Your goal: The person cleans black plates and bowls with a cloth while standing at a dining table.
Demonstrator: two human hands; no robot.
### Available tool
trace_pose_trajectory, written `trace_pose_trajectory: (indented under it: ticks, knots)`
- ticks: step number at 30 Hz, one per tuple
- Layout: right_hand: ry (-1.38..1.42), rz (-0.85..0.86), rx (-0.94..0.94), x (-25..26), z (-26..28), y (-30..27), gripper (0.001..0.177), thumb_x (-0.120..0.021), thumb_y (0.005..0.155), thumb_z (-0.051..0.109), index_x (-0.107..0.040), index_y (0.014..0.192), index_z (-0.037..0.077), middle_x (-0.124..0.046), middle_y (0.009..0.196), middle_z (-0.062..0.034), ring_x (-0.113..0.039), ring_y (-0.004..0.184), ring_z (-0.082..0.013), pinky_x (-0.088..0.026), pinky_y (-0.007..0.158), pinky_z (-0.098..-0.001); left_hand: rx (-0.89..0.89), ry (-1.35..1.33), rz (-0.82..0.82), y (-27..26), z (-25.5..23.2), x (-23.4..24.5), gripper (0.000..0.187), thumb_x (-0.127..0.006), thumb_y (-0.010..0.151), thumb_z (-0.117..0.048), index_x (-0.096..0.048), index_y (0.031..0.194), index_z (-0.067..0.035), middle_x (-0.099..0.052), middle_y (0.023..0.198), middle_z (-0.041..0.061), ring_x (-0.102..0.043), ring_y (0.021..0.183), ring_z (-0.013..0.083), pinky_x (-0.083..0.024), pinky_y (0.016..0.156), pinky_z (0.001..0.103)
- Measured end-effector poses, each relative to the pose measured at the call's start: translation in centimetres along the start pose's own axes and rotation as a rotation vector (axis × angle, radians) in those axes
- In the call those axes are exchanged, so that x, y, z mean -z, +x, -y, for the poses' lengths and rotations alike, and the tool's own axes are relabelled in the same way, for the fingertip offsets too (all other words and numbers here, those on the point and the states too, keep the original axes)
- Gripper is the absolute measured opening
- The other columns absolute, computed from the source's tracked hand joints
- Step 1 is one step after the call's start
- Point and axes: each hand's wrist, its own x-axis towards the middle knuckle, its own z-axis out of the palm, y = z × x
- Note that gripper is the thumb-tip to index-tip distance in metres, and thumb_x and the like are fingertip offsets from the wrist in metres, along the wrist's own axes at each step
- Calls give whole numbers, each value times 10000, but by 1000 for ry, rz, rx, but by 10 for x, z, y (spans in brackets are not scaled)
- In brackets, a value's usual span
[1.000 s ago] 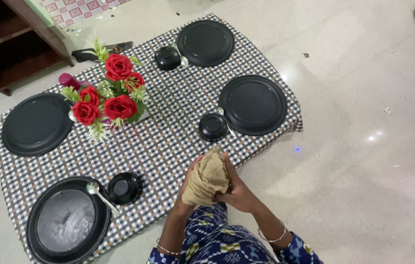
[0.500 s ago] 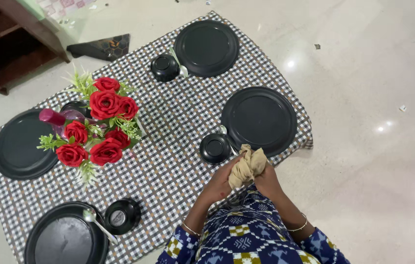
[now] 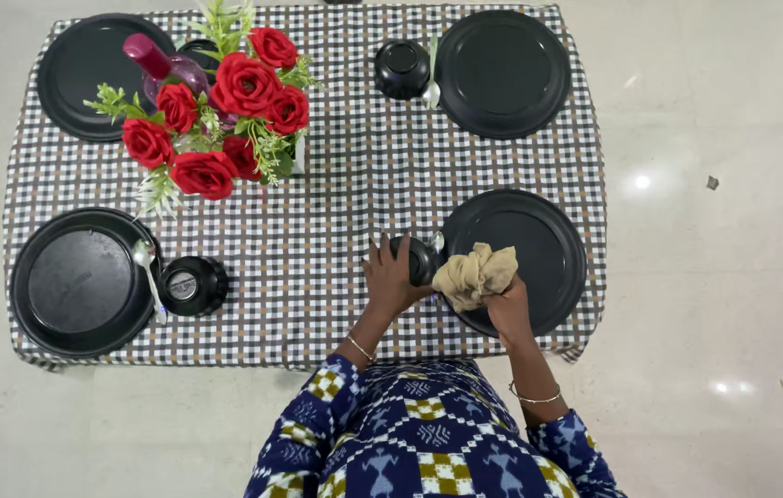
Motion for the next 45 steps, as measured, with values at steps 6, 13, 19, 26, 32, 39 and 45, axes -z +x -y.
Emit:
trace_pose_trajectory:
  ticks: [6,13,19,26,32,39,45]
  knots:
    - [77,64,-55,15,-11,4,498,-533,770,-166,-602,1244,-31,-690,1182,-114,-678,1108,-202,-529,970,-344,-140,111,-228,-2,15,-36,1021,-973,582,-437,-482,1467,-309,-345,1567,209,-298,1407,583,-428,958,762]
    - [57,124,6,22,-7,7,446,-547,800,-161,-617,1226,-52,-693,1165,-135,-688,1071,-215,-552,928,-346,158,-491,-132,-17,24,9,1041,-909,644,-385,-392,1527,-197,-377,1509,239,-448,1344,447,-526,1003,560]
    - [140,312,302,-15,50,-12,548,-620,809,-124,-548,1330,29,-679,1186,-105,-684,1070,-171,-577,908,-308,-134,-1587,66,-56,25,61,941,-747,802,-348,-298,1617,-203,-437,1559,209,-540,1368,328,-505,1122,479]
    - [-327,178,601,-53,123,-50,398,-713,814,-14,-620,1199,28,-746,1062,-83,-778,1007,-187,-650,811,-299,-164,-2077,321,-69,43,15,741,-609,985,-485,-475,1475,55,-592,1438,214,-595,1330,330,-474,1147,485]
    - [-1000,182,873,-93,121,-66,604,-758,679,183,-600,1244,38,-509,1369,-218,-557,1256,-389,-534,970,-499,-272,-2095,241,-60,49,-11,672,-611,1047,-429,-506,1454,96,-613,1397,239,-609,1280,340,-526,1045,482]
    - [-285,656,607,-101,122,-75,848,-686,861,347,-334,1568,40,-379,1563,-221,-372,1461,-395,-340,1171,-533,-360,-1850,67,-58,10,80,921,-702,817,-543,-404,1534,-48,-555,1401,183,-601,1308,290,-559,1086,445]
    - [-649,461,989,-93,125,-66,653,-727,842,640,-663,1253,136,-595,1334,-44,-462,1343,-234,-234,1187,-573,-443,-1792,-11,-60,-12,95,959,-735,750,-478,-387,1528,-40,-552,1401,166,-608,1265,293,-541,1061,437]
